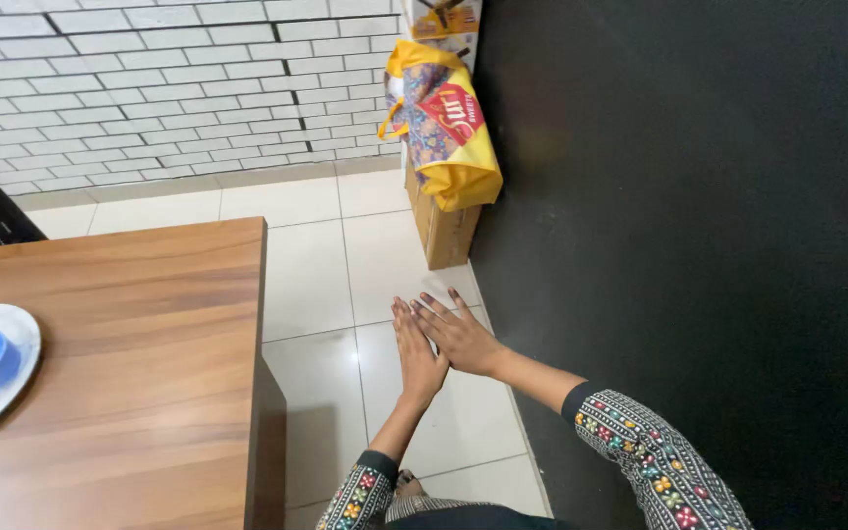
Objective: Arranging bowls and utensils from a basket onto a dining table.
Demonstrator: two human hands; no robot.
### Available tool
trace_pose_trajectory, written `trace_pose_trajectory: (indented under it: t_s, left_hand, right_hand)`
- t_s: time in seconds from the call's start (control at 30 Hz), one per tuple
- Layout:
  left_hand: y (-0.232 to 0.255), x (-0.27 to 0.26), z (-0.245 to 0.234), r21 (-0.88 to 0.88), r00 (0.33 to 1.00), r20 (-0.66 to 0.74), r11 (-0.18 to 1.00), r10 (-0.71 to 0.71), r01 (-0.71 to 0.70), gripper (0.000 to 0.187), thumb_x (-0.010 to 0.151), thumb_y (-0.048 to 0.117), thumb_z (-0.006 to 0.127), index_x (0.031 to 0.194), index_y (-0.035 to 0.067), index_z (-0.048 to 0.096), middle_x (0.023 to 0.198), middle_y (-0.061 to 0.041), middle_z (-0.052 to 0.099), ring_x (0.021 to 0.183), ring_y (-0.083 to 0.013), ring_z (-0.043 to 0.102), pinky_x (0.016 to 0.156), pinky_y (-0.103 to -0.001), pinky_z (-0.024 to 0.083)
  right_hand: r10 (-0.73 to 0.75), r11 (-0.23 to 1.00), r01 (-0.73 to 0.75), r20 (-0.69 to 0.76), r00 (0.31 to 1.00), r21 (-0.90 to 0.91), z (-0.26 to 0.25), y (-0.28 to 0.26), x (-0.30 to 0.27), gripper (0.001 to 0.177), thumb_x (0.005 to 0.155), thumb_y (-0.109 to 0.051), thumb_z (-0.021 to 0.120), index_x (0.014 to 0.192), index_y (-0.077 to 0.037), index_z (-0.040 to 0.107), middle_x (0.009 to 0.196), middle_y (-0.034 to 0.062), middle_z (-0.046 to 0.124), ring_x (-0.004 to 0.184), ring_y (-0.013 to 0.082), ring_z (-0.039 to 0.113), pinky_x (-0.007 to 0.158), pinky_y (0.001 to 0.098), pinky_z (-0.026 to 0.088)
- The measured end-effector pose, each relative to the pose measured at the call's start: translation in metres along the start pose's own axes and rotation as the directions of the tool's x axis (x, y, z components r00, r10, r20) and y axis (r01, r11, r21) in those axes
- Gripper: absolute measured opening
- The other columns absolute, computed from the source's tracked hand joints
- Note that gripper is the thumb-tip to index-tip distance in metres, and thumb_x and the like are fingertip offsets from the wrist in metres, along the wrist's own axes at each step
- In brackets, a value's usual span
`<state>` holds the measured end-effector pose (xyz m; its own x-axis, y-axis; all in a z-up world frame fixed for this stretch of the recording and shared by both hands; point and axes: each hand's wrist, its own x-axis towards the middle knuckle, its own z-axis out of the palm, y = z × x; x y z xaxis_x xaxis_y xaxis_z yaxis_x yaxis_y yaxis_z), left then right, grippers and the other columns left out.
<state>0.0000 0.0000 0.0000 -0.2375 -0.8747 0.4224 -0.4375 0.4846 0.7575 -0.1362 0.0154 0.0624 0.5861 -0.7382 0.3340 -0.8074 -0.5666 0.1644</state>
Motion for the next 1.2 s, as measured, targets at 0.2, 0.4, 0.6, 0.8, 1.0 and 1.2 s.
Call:
trace_pose_trajectory:
  t_s: [0.2, 0.4, 0.6, 0.8, 1.0, 1.2]
  left_hand:
    - [-0.057, 0.078, -0.023, 0.051, 0.999, -0.031, 0.998, -0.04, 0.042, 0.096, 0.089, 0.019, 0.064, 0.159, -0.01, 0.004, 0.169, -0.03, 0.001, 0.159, -0.0416, -0.003, 0.127, -0.054, 0.003]
    - [-0.129, 0.144, -0.019, 0.12, 0.995, -0.048, 0.989, -0.084, 0.09, 0.098, 0.09, 0.023, 0.064, 0.158, -0.011, 0.002, 0.168, -0.032, -0.002, 0.157, -0.0439, -0.005, 0.126, -0.054, 0.002]
    - [-0.189, 0.268, -0.015, 0.207, 0.988, -0.117, 0.971, -0.099, 0.122, 0.098, 0.09, 0.025, 0.065, 0.158, -0.01, 0.004, 0.168, -0.031, 0.0, 0.158, -0.0427, -0.002, 0.127, -0.055, 0.003]
    - [-0.243, 0.39, 0.007, 0.196, 0.953, -0.24, 0.952, -0.187, 0.237, 0.099, 0.089, 0.022, 0.066, 0.158, -0.009, 0.003, 0.169, -0.029, 0.001, 0.158, -0.0414, -0.002, 0.127, -0.055, 0.003]
    - [-0.309, 0.461, -0.002, 0.202, 0.914, -0.282, 0.913, -0.293, 0.355, 0.099, 0.09, 0.028, 0.066, 0.157, -0.009, 0.003, 0.166, -0.028, 0.001, 0.156, -0.0409, -0.002, 0.124, -0.055, 0.001]
    - [-0.398, 0.545, -0.017, 0.177, 0.897, -0.379, 0.933, -0.228, 0.312, 0.095, 0.093, 0.028, 0.063, 0.159, -0.008, 0.005, 0.17, -0.027, 0.003, 0.159, -0.0408, -0.001, 0.127, -0.057, 0.001]
  right_hand:
    - [-0.045, 0.997, 0.045, -0.008, 0.999, 0.064, 0.053, 0.041, 0.09, 0.066, 0.091, -0.017, 0.058, 0.152, -0.002, 0.041, 0.161, 0.0132, 0.04, 0.156, 0.0296, 0.024, 0.123, 0.0641, 0.012]
    - [-0.136, 0.981, 0.13, 0.029, 0.99, 0.144, 0.116, 0.09, 0.166, 0.069, 0.087, -0.016, 0.056, 0.152, 0.002, 0.041, 0.16, 0.0164, 0.038, 0.155, 0.0301, 0.023, 0.122, 0.0634, 0.011]
    - [-0.226, 0.961, 0.237, -0.094, 0.97, 0.143, 0.179, 0.183, 0.27, 0.061, 0.09, -0.016, 0.056, 0.148, 0.001, 0.046, 0.159, 0.016, 0.044, 0.155, 0.0278, 0.027, 0.124, 0.0619, 0.013]
    - [-0.354, 0.917, 0.374, -0.15, 0.923, 0.135, 0.221, 0.284, 0.376, 0.061, 0.091, -0.015, 0.055, 0.15, 0.0, 0.047, 0.157, 0.0131, 0.046, 0.154, 0.0259, 0.03, 0.124, 0.0617, 0.014]
    - [-0.423, 0.881, 0.439, -0.124, 0.898, 0.174, 0.281, 0.32, 0.464, 0.062, 0.092, -0.017, 0.055, 0.151, 0.0, 0.044, 0.158, 0.0142, 0.046, 0.154, 0.026, 0.029, 0.124, 0.0601, 0.014]
    - [-0.493, 0.859, 0.499, -0.082, 0.866, 0.115, 0.339, 0.356, 0.573, 0.059, 0.097, -0.019, 0.052, 0.152, 0.0, 0.043, 0.16, 0.0138, 0.042, 0.156, 0.0255, 0.026, 0.127, 0.0606, 0.014]
